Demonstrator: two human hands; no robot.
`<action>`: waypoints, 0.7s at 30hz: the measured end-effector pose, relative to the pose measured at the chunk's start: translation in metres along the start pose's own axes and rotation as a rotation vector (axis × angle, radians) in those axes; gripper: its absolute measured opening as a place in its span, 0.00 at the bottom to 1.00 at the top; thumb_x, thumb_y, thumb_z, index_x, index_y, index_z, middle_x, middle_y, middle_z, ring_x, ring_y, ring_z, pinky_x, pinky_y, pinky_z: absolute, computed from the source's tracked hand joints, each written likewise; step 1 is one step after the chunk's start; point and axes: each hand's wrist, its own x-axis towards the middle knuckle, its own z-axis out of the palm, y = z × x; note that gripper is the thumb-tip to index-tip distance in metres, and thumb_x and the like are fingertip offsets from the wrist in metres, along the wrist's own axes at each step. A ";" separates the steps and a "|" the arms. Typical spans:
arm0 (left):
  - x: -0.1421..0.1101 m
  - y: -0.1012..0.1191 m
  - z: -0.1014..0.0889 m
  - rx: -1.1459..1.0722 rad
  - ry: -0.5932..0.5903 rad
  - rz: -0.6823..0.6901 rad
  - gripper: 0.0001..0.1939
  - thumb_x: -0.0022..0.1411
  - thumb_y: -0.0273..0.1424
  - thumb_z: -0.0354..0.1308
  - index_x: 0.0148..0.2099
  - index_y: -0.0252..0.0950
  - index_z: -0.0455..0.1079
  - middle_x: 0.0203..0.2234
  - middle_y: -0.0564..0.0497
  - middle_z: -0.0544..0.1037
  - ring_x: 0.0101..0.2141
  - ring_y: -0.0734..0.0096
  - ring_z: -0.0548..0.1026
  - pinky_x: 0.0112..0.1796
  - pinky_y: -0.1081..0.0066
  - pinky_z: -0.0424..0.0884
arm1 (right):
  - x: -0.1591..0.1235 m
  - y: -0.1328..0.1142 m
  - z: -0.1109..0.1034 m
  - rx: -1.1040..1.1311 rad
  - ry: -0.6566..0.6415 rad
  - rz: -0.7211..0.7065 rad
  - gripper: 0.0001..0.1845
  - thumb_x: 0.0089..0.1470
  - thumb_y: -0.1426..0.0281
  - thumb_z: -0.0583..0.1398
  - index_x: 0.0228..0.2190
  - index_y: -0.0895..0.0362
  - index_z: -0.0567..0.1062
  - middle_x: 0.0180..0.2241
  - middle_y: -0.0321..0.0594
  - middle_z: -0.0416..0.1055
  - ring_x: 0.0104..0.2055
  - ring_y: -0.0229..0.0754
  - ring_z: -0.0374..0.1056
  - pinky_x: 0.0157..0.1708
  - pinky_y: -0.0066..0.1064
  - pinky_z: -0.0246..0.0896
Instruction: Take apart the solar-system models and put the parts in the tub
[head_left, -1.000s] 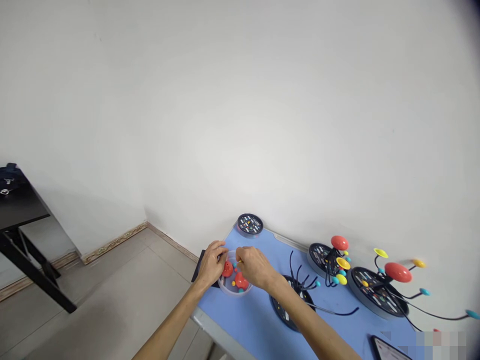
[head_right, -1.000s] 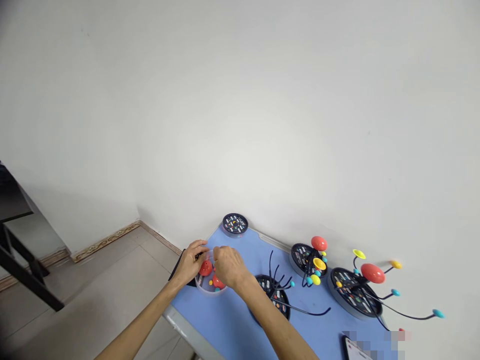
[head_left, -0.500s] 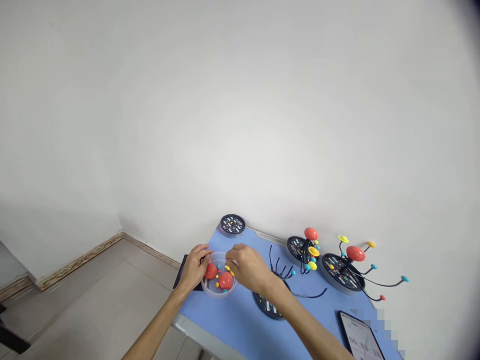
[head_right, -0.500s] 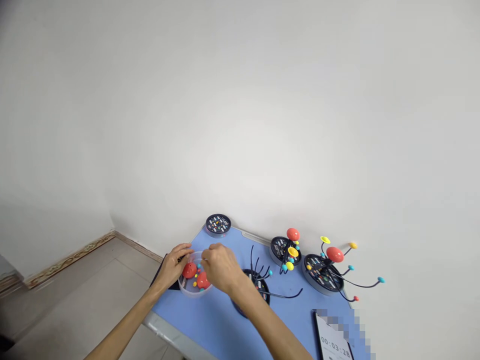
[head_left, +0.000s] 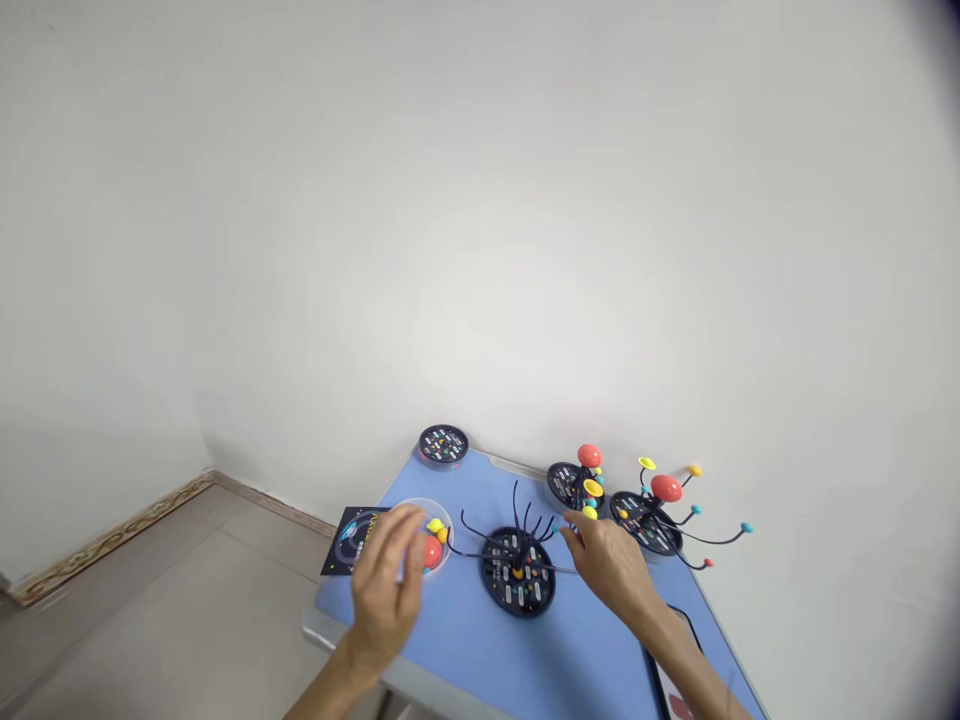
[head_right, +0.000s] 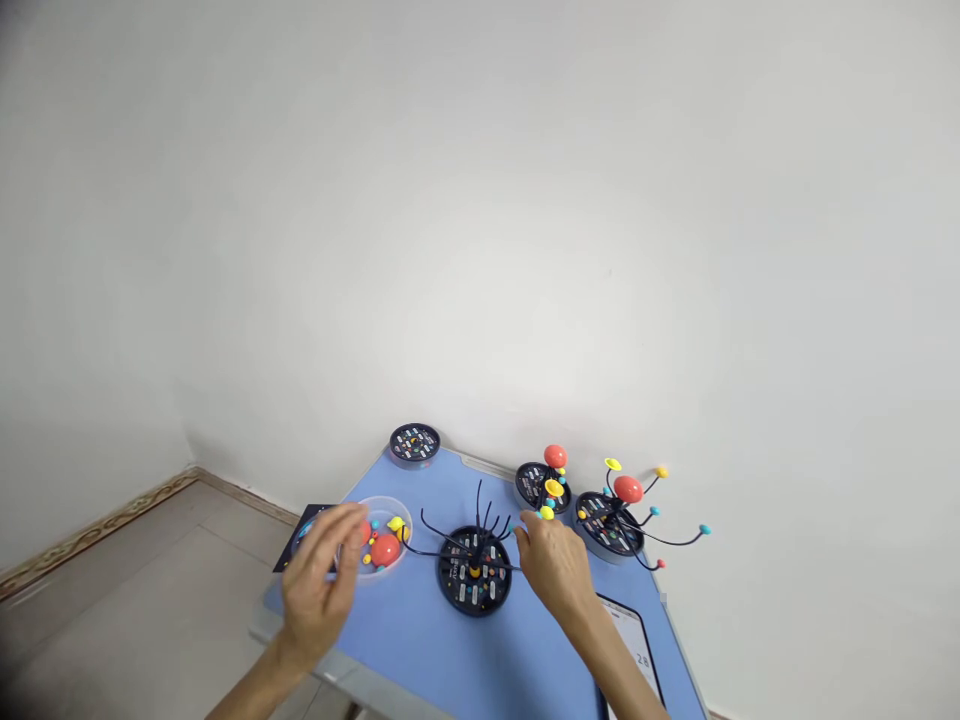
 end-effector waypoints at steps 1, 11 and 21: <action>-0.003 0.015 0.004 -0.036 -0.051 0.032 0.17 0.66 0.21 0.53 0.54 0.39 0.70 0.42 0.47 0.78 0.46 0.65 0.77 0.45 0.65 0.76 | -0.001 -0.001 0.006 -0.034 -0.003 0.007 0.12 0.64 0.68 0.53 0.40 0.55 0.77 0.34 0.46 0.80 0.37 0.47 0.76 0.28 0.29 0.49; -0.052 0.071 0.083 -0.167 -0.454 -0.152 0.14 0.70 0.27 0.46 0.46 0.40 0.74 0.31 0.49 0.79 0.30 0.70 0.79 0.32 0.74 0.76 | 0.003 -0.008 0.024 -0.030 -0.014 -0.018 0.16 0.66 0.70 0.49 0.36 0.57 0.77 0.32 0.48 0.79 0.34 0.46 0.76 0.26 0.29 0.47; -0.072 0.069 0.138 -0.080 -0.623 -0.287 0.18 0.66 0.23 0.45 0.53 0.33 0.72 0.32 0.42 0.82 0.33 0.59 0.81 0.34 0.66 0.76 | -0.010 0.002 0.020 0.150 -0.020 -0.010 0.15 0.62 0.70 0.53 0.28 0.56 0.77 0.28 0.43 0.79 0.33 0.44 0.74 0.27 0.29 0.45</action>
